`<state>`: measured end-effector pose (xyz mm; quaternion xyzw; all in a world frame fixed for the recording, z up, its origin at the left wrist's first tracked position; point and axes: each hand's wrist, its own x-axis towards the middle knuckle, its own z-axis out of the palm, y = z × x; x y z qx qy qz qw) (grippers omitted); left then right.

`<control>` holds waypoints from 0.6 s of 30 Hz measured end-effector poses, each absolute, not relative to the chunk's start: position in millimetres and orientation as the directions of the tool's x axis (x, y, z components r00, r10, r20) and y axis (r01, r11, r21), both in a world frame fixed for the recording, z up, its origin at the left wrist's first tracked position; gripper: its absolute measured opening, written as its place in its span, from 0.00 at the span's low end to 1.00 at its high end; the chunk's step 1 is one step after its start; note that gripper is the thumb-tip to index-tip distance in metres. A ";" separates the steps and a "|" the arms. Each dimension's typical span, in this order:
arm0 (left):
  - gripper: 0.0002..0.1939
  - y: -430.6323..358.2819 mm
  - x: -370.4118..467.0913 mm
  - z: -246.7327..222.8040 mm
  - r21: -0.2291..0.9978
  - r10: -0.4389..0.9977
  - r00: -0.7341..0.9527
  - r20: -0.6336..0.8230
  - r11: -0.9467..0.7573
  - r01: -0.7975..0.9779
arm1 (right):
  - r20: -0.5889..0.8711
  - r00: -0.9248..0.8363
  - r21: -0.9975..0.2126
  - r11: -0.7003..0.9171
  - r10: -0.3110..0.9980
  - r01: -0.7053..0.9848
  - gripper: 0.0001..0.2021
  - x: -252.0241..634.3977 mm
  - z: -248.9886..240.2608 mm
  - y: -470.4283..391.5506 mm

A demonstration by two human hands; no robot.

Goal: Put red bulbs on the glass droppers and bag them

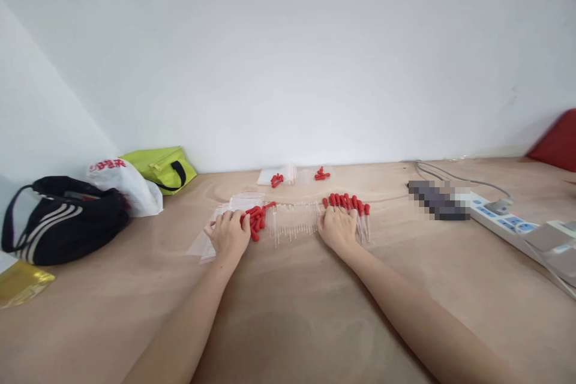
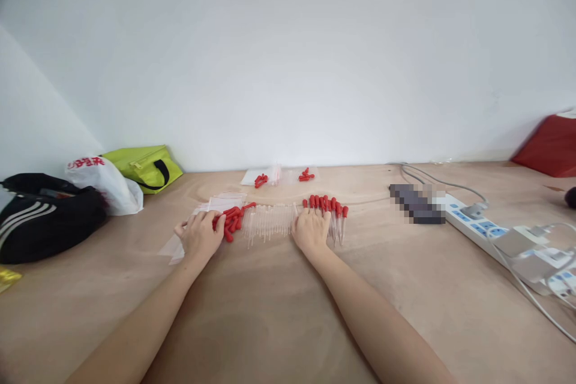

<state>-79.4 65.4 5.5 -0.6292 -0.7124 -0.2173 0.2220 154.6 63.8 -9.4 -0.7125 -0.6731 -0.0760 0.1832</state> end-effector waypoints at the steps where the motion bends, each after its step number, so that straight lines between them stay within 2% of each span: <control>1: 0.11 65.7 -80.1 4.6 0.014 0.787 -0.089 0.611 0.101 0.995 | 0.405 0.074 -0.172 -0.003 0.911 0.985 0.12 155.8 -11.3 61.3; 6: 0.12 69.7 -83.9 -0.1 -0.012 0.707 -0.033 0.707 0.057 0.998 | 0.611 0.002 -0.196 0.149 0.791 0.969 0.11 164.8 -18.9 45.0; 11: 0.14 71.8 -83.0 2.1 -0.013 0.515 0.035 0.856 -0.047 0.999 | 0.649 -0.111 -0.200 0.310 0.752 0.929 0.11 181.4 -27.7 23.7; 14: 0.12 64.3 -68.1 6.4 -0.107 0.416 0.247 0.875 -0.331 0.937 | 0.628 -0.195 -0.261 0.440 0.753 0.859 0.10 194.9 -35.0 11.8; 16: 0.12 53.8 -50.5 7.1 -0.198 0.380 0.481 0.790 -0.584 0.787 | 0.620 -0.232 -0.310 0.505 0.750 0.806 0.09 202.2 -38.1 6.4; 18: 0.14 40.1 -30.3 4.9 -0.232 0.348 0.638 0.687 -0.726 0.647 | 0.624 -0.248 -0.337 0.542 0.741 0.770 0.08 206.1 -38.8 3.8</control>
